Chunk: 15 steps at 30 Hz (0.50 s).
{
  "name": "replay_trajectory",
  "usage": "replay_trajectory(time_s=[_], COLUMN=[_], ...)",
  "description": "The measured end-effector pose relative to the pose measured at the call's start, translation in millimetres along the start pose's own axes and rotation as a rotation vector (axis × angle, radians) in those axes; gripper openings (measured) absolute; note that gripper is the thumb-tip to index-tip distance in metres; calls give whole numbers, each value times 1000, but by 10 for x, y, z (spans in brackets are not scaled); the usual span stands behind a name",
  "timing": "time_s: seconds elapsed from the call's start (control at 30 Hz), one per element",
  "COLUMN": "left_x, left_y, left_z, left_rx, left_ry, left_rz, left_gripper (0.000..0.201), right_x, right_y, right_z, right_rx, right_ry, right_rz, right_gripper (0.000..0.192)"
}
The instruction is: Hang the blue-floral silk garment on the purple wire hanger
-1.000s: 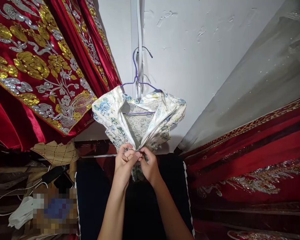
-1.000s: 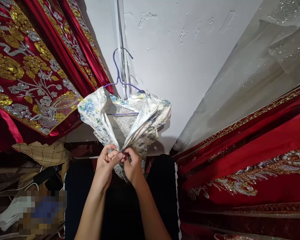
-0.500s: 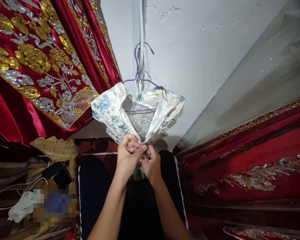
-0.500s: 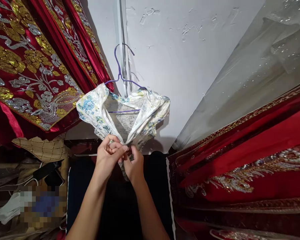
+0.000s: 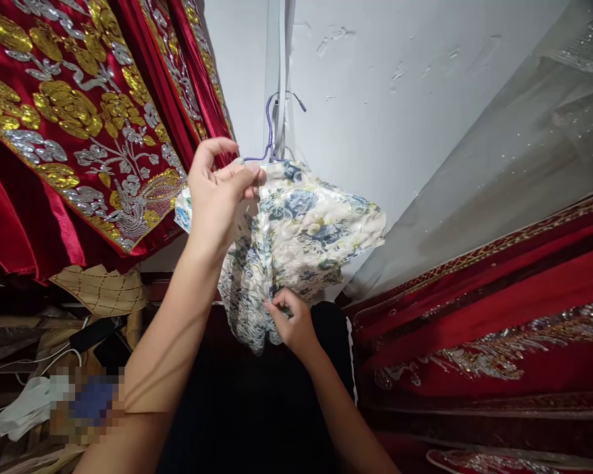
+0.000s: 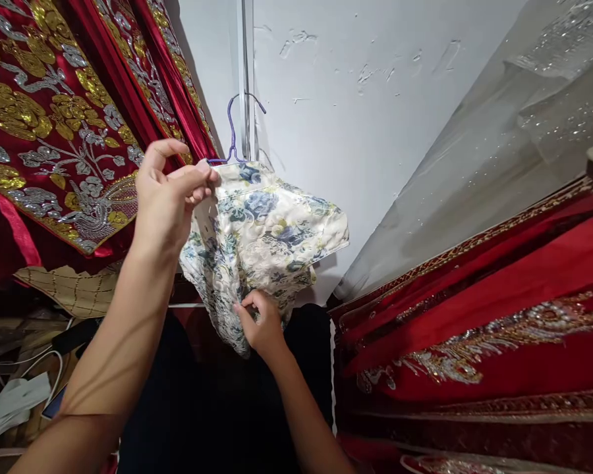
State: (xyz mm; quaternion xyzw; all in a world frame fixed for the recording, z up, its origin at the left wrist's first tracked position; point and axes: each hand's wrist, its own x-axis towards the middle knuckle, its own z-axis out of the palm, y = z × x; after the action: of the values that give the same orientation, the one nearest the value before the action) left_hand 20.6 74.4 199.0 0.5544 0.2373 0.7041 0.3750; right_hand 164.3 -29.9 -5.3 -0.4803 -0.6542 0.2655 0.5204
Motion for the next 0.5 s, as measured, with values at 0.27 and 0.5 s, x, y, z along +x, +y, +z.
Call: replay_trajectory(time_s=[0.27,0.5], left_x=[-199,-349], left_y=[-33,27], left_z=[6,66], left_rx=[159,184], left_ry=[-157,-196], left_rz=[34,98], left_gripper=[32,28], right_x=[627,1435], right_y=[-542,-1227], right_z=[-432,-827], right_rx=[49,-235], right_ry=[-22,-61], right_rz=[-183,-397], right_gripper=[36,19])
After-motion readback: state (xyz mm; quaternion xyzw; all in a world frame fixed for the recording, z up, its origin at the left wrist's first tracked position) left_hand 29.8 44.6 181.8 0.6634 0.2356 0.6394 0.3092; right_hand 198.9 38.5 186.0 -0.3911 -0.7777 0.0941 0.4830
